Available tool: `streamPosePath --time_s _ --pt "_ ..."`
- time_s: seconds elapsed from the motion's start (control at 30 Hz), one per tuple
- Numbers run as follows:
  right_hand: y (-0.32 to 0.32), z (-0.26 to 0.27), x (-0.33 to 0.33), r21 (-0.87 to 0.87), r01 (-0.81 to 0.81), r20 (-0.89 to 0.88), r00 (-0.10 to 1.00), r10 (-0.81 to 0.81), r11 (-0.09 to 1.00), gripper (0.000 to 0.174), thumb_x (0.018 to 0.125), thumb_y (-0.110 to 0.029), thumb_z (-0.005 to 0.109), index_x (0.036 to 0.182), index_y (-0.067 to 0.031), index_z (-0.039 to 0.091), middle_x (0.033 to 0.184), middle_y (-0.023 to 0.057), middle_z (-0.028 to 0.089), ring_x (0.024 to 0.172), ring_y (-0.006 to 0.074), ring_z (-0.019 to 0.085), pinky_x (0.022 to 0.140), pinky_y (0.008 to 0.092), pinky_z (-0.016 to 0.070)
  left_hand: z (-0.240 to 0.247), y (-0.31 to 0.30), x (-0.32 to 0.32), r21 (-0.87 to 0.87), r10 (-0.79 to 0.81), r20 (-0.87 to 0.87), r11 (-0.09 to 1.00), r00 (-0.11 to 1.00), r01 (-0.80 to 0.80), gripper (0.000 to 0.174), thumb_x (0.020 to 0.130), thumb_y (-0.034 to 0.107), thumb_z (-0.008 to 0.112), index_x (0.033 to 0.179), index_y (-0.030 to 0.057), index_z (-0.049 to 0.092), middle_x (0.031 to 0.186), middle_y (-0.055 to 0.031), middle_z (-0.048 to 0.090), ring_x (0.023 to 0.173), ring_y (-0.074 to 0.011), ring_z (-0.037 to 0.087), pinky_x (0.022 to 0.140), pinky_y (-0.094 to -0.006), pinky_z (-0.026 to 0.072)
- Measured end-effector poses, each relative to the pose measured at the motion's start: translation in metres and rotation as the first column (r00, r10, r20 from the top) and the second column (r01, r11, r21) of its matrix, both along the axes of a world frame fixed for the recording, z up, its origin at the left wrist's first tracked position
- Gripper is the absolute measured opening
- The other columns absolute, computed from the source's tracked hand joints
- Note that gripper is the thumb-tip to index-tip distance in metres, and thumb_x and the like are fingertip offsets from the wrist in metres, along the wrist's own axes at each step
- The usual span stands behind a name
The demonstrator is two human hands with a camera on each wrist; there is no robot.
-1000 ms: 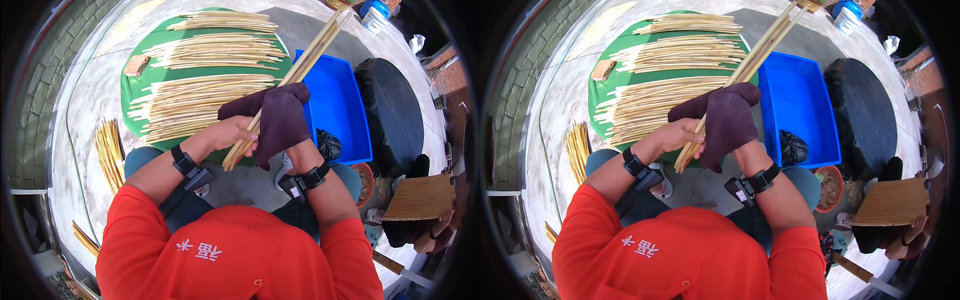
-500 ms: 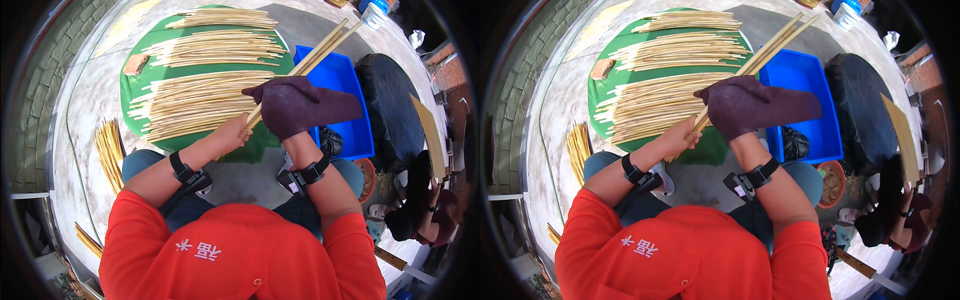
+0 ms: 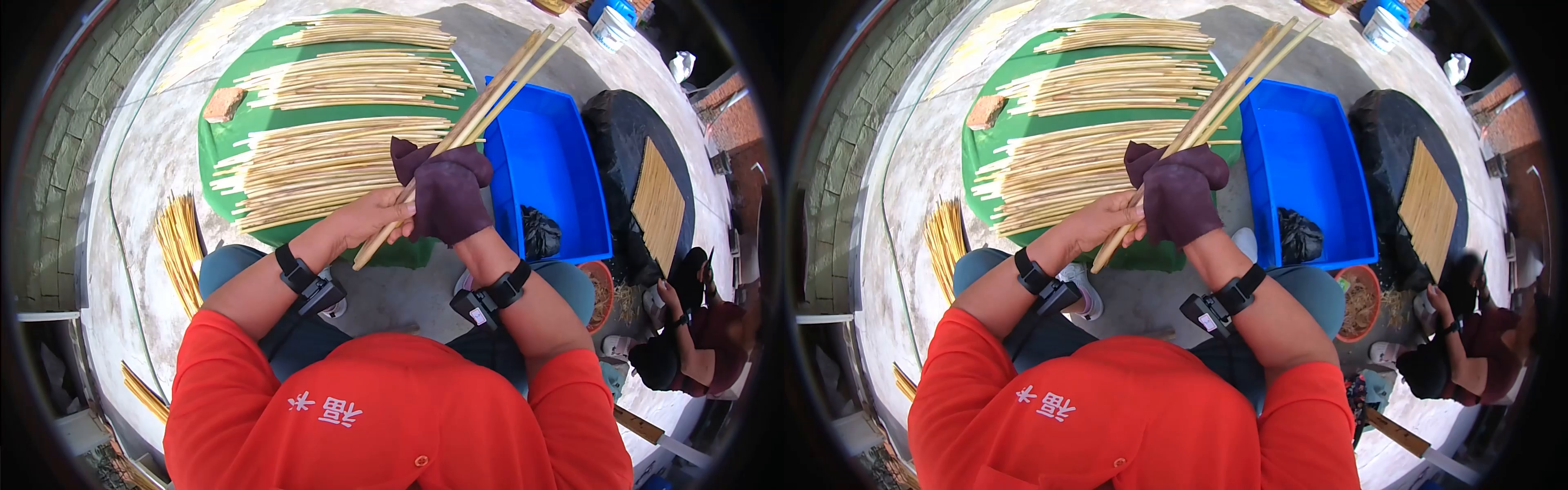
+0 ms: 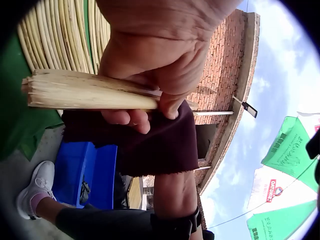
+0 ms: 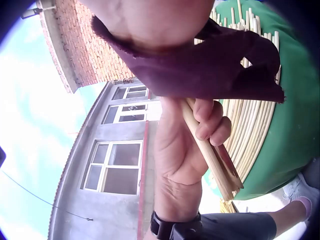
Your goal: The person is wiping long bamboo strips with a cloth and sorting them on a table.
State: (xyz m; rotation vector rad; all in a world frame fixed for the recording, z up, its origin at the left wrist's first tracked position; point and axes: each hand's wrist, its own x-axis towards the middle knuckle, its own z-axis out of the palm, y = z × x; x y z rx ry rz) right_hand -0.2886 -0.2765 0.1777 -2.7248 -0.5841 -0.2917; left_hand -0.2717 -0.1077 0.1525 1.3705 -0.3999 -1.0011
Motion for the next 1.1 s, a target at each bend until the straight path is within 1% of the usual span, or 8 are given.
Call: streamPosePath --time_s 0.03,0.17,0.43,0.53,0.63,0.93,1.0,1.1 --pt "0.000 -0.001 -0.001 0.002 0.008 0.017 1.000 -0.008 1.000 0.023 0.037 -0.019 0.073 0.053 -0.0091 0.060 0.055 0.0118 0.056 0.057 0.0274 0.060 0.056 0.0359 0.0476 0.000 0.000 -0.001 -0.079 -0.018 -0.096 0.997 0.995 0.010 0.019 0.092 0.026 0.049 0.093 0.0071 0.046 0.070 -0.0043 0.055 0.054 -0.0072 0.051 0.050 -0.0188 0.0421" --pt "0.006 0.024 -0.008 -0.116 0.023 -0.132 0.990 -0.038 0.993 0.023 0.039 -0.017 0.072 0.057 -0.0081 0.062 0.058 0.0132 0.058 0.058 0.0276 0.060 0.055 0.0362 0.0481 0.005 0.002 -0.004 -0.059 -0.052 -0.072 0.997 0.996 0.048 0.022 0.093 0.028 0.046 0.093 0.0054 0.046 0.069 -0.0054 0.055 0.052 -0.0086 0.051 0.049 -0.0204 0.0433" --pt "-0.073 0.029 0.019 -0.010 0.332 0.250 0.914 -0.319 0.943 0.019 0.055 -0.019 0.067 0.067 -0.0054 0.064 0.069 0.0138 0.062 0.069 0.0288 0.062 0.066 0.0329 0.0490 0.016 0.019 -0.010 0.080 -0.200 -0.051 0.976 0.978 0.204 0.029 0.091 0.031 0.049 0.098 0.0033 0.048 0.067 -0.0057 0.056 0.049 -0.0085 0.050 0.047 -0.0213 0.0427" --pt "-0.109 0.059 0.017 -0.246 0.479 0.299 0.865 -0.403 0.843 0.024 0.066 -0.027 0.063 0.082 -0.0095 0.063 0.075 0.0092 0.063 0.073 0.0272 0.061 0.069 0.0343 0.0479 0.007 0.035 -0.002 0.126 -0.256 -0.055 0.957 0.965 0.261 0.029 0.091 0.031 0.050 0.096 0.0029 0.050 0.066 -0.0048 0.056 0.048 -0.0084 0.049 0.047 -0.0211 0.0418" --pt "-0.096 0.072 0.015 -0.259 0.646 0.463 0.736 -0.495 0.718 0.010 0.061 -0.020 0.063 0.067 -0.0121 0.060 0.069 0.0084 0.064 0.065 0.0256 0.063 0.063 0.0345 0.0490 0.002 0.041 0.000 0.169 -0.248 0.011 0.955 0.969 0.242 0.027 0.091 0.029 0.049 0.095 0.0024 0.051 0.065 -0.0036 0.054 0.049 -0.0080 0.048 0.048 -0.0206 0.0405" --pt "-0.001 0.014 0.001 -0.153 0.365 0.057 0.931 -0.360 0.918 0.007 0.064 -0.011 0.059 0.062 -0.0055 0.062 0.062 0.0146 0.061 0.060 0.0283 0.063 0.056 0.0373 0.0491 0.013 0.002 -0.009 0.413 -0.074 0.341 0.908 0.937 -0.078 0.018 0.093 0.019 0.045 0.098 0.0018 0.045 0.065 -0.0048 0.052 0.050 -0.0128 0.049 0.050 -0.0261 0.0397" --pt "0.013 -0.003 -0.004 -0.112 0.252 -0.001 0.967 -0.254 0.961 0.006 0.066 -0.010 0.059 0.062 -0.0062 0.062 0.062 0.0134 0.061 0.061 0.0271 0.063 0.056 0.0359 0.0493 -0.003 -0.001 -0.006 0.462 -0.195 0.750 0.838 0.632 -0.289 0.016 0.091 0.015 0.047 0.096 0.0004 0.043 0.069 -0.0142 0.057 0.057 -0.0277 0.056 0.053 -0.0367 0.0426" --pt "0.020 -0.004 -0.009 -0.257 0.224 -0.020 0.971 -0.237 0.940 0.007 0.068 -0.009 0.058 0.063 -0.0077 0.063 0.065 0.0123 0.062 0.063 0.0261 0.063 0.057 0.0355 0.0497 -0.007 -0.005 -0.010 0.407 -0.179 0.834 0.838 0.522 -0.363 0.017 0.089 0.013 0.048 0.095 -0.0010 0.042 0.075 -0.0224 0.058 0.070 -0.0408 0.057 0.059 -0.0458 0.0428"
